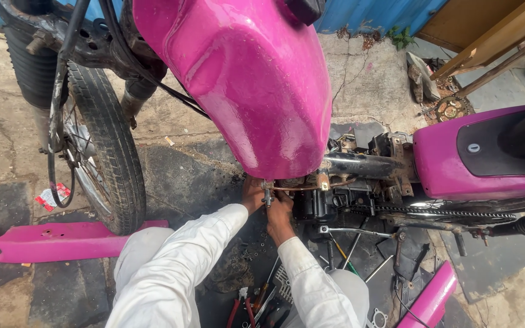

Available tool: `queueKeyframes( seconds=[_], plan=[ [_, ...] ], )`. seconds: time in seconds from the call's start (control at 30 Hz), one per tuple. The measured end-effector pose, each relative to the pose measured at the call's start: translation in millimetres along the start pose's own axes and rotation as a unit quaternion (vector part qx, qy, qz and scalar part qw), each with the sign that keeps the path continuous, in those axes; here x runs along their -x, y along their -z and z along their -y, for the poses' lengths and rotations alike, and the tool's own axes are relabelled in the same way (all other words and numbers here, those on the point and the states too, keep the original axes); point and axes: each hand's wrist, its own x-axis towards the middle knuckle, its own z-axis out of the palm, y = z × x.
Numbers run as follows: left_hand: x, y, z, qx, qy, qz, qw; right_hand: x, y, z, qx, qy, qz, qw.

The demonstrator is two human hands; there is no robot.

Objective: The user is repairing a pink motorcycle, focusing on the engine cylinder head and fuel tank connections.

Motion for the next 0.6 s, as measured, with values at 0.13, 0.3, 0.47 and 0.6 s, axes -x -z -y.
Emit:
queueKeyframes(
  seconds=[0.13,0.3,0.47,0.6],
  plan=[
    [1,4,8,-0.224,-0.123,0.008,0.967,11,-4,7,0.032,-0.005,0.006,0.999],
    [4,17,-27,-0.286,-0.131,0.071,0.947,-13,10,-25,0.075,0.011,-0.008,0.997],
    [-5,28,-18,-0.399,-0.145,0.129,0.896,-23,13,-49,0.190,0.099,0.003,0.977],
    [-61,16,87,-0.479,-0.209,0.136,0.842,10,-2,-19,0.219,0.049,0.027,0.974]
  ],
)
